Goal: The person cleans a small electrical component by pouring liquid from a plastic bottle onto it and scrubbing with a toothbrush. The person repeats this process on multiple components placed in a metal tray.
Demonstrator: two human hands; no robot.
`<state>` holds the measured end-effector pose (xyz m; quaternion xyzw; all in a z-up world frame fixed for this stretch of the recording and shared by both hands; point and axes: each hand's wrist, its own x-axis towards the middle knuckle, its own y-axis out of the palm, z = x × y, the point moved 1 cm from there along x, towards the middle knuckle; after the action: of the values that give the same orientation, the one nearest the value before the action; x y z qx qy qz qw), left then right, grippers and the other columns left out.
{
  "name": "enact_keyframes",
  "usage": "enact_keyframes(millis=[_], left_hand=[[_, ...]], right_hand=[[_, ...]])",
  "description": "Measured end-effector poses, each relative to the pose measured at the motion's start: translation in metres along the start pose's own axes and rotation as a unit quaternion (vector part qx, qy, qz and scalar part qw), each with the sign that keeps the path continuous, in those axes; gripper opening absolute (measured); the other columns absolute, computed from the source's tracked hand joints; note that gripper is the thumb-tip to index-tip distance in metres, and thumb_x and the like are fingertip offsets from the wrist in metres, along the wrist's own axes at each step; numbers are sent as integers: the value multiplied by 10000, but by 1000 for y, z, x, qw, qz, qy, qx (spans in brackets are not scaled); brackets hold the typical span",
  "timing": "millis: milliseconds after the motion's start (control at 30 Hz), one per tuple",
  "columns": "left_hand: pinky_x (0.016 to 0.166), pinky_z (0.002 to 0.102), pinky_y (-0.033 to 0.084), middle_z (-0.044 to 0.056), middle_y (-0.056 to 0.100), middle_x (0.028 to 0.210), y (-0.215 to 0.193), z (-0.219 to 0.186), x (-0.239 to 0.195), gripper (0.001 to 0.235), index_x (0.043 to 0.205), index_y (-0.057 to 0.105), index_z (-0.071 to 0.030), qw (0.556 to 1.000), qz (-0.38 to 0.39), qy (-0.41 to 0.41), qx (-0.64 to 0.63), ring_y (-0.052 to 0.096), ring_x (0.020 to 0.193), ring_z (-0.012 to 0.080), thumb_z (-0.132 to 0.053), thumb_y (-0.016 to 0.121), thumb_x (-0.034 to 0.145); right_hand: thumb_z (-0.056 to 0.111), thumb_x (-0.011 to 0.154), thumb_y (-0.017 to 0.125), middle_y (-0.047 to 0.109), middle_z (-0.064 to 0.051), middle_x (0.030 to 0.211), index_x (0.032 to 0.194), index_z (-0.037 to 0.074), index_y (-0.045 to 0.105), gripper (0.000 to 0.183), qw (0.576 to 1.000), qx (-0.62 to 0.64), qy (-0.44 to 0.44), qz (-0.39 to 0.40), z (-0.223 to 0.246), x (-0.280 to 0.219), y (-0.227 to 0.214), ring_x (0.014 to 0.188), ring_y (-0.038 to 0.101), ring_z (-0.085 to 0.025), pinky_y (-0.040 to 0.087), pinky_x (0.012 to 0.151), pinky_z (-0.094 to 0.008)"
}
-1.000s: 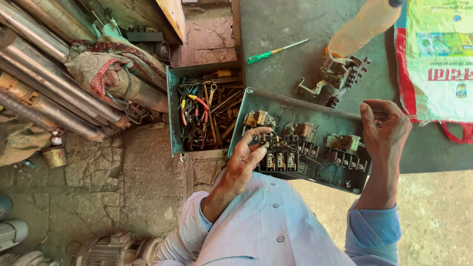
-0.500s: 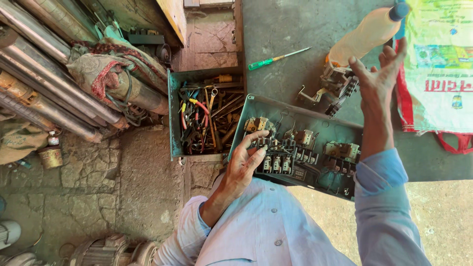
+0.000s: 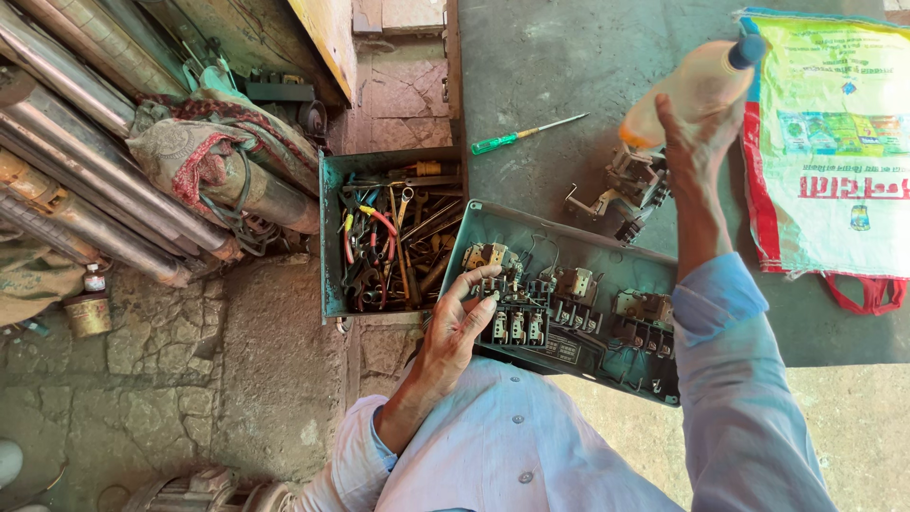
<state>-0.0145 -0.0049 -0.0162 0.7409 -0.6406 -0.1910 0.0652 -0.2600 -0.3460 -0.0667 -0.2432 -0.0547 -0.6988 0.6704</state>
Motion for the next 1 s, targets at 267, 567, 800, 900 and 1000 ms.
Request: enact_keyframes(millis=[267, 567, 800, 900, 1000], left_hand=[[845, 194, 470, -19, 685, 994, 0, -3, 3, 427, 1451, 527, -56, 999, 28, 1, -23, 537, 882, 17, -183, 588, 1048], [865, 198, 474, 7, 694, 1030, -4, 4, 1, 434, 1475, 514, -39, 997, 71, -15, -36, 554, 923, 30, -166, 582, 1066], [905, 230, 525, 77, 748, 1119, -6, 9, 0, 450, 1483, 488, -40, 992, 122, -34, -7, 639, 1004, 64, -171, 580, 1063], [936, 252, 536, 104, 734, 1166, -3, 12, -1, 457, 1501, 467, -38, 986, 150, -53, -40, 651, 1041, 90, -156, 577, 1073], [909, 257, 550, 107, 736, 1144, 0, 13, 0, 465, 1501, 458, -45, 983, 161, -68, -47, 664, 1020, 95, -150, 578, 1065]], right_hand=[[159, 913, 923, 575, -149, 1348, 1421, 61, 489, 675, 927, -269, -247, 88, 142, -43, -46, 1267, 565, -309, 469, 1067, -425], [142, 697, 892, 591, -110, 1343, 1312, 115, 624, 672, 813, -458, -301, 196, 241, -144, -84, 1328, 562, -329, 345, 1206, -568], [128, 644, 908, 616, -97, 1291, 1329, 135, 622, 743, 776, -527, -252, 236, 259, -180, -91, 1290, 566, -312, 326, 1151, -566], [130, 688, 909, 613, -92, 1303, 1356, 139, 614, 730, 762, -553, -245, 233, 265, -185, -96, 1292, 561, -296, 316, 1150, -543], [125, 748, 907, 600, -89, 1314, 1382, 140, 604, 702, 751, -567, -259, 220, 271, -186, -96, 1285, 555, -283, 304, 1149, -519]])
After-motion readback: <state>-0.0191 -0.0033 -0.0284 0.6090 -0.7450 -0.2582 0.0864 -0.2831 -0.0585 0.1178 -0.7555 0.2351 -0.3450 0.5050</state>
